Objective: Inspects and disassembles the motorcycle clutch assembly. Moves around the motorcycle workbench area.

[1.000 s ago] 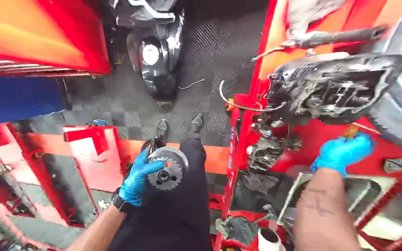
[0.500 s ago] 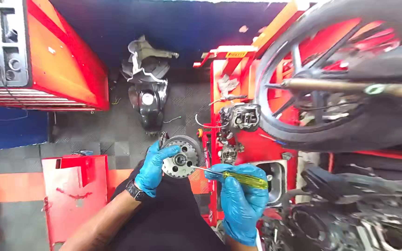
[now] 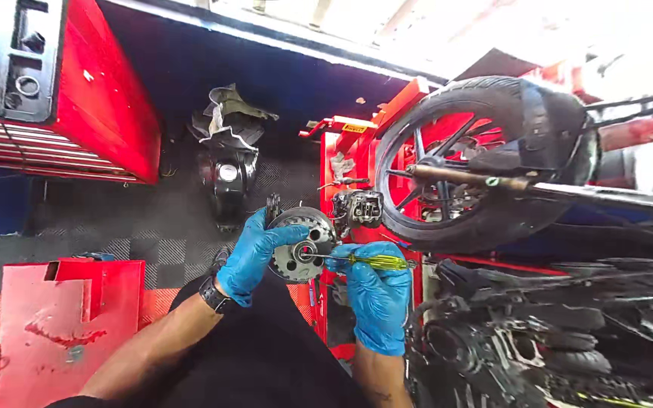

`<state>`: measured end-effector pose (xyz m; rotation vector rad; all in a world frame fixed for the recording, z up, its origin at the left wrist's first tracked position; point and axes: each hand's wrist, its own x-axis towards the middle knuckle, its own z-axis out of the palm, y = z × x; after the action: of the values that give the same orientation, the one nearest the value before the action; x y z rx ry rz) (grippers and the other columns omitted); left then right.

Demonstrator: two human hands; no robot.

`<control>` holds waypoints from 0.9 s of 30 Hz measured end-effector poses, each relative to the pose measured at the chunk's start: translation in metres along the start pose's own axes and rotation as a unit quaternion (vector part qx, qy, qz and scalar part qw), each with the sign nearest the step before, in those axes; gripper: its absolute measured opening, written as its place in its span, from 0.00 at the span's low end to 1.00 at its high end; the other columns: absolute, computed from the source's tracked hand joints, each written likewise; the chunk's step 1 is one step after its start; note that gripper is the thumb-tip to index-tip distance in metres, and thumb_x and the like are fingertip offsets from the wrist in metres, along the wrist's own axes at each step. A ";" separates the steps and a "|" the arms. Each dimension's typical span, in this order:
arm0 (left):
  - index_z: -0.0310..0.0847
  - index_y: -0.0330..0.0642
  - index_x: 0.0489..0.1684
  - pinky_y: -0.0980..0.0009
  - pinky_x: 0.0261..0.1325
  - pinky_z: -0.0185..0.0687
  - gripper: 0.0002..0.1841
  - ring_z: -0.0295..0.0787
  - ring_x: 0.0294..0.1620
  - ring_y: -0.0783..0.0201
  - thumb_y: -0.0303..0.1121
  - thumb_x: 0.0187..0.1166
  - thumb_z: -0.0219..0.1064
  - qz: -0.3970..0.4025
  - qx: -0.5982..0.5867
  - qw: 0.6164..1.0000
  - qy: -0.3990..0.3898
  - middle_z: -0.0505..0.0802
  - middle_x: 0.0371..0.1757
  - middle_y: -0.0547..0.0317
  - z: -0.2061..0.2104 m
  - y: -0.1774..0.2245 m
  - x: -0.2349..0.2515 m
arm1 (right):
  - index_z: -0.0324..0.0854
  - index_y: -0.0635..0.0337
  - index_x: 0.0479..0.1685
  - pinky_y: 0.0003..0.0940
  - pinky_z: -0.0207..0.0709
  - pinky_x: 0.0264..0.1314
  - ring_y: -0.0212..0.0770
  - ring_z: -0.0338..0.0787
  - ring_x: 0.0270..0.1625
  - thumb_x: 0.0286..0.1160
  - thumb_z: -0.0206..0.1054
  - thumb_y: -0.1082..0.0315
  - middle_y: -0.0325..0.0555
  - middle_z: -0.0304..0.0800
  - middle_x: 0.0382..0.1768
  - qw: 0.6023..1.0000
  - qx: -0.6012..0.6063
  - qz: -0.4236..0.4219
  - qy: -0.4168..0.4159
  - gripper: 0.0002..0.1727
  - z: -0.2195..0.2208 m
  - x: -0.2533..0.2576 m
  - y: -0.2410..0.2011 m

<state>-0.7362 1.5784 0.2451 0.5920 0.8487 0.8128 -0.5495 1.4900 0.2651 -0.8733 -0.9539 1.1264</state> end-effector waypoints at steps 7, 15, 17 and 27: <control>0.79 0.32 0.54 0.67 0.50 0.92 0.18 0.94 0.43 0.64 0.26 0.67 0.73 -0.003 -0.009 1.000 0.003 0.94 0.41 0.53 -0.005 0.001 -0.005 | 0.89 0.59 0.52 0.39 0.93 0.52 0.47 0.97 0.49 0.75 0.72 0.76 0.54 0.96 0.50 1.000 0.012 0.019 0.004 0.10 0.002 -0.002 0.003; 0.80 0.32 0.53 0.67 0.51 0.92 0.18 0.94 0.43 0.64 0.26 0.66 0.75 -0.015 -0.003 1.000 0.017 0.94 0.41 0.53 -0.006 -0.005 -0.005 | 0.90 0.59 0.51 0.35 0.92 0.50 0.43 0.97 0.48 0.73 0.73 0.76 0.54 0.96 0.50 0.995 0.054 0.060 0.066 0.10 0.009 -0.011 0.013; 0.79 0.31 0.54 0.67 0.52 0.92 0.20 0.94 0.44 0.64 0.25 0.65 0.76 -0.011 0.003 0.999 0.031 0.95 0.41 0.53 -0.004 -0.006 -0.006 | 0.91 0.59 0.46 0.35 0.92 0.48 0.43 0.96 0.46 0.68 0.75 0.79 0.55 0.95 0.49 0.994 0.044 0.064 0.073 0.10 0.008 -0.013 0.015; 0.77 0.31 0.56 0.68 0.55 0.91 0.24 0.94 0.47 0.64 0.26 0.62 0.80 0.004 0.053 0.996 0.065 0.94 0.44 0.52 -0.004 -0.013 -0.005 | 0.90 0.67 0.49 0.27 0.89 0.56 0.32 0.93 0.50 0.68 0.74 0.79 0.43 0.95 0.49 0.954 -0.289 0.079 -0.009 0.11 -0.004 -0.015 0.000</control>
<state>-0.7366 1.5678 0.2358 0.6400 1.0144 0.8241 -0.5481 1.4754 0.2610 -1.4344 -1.2757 0.9987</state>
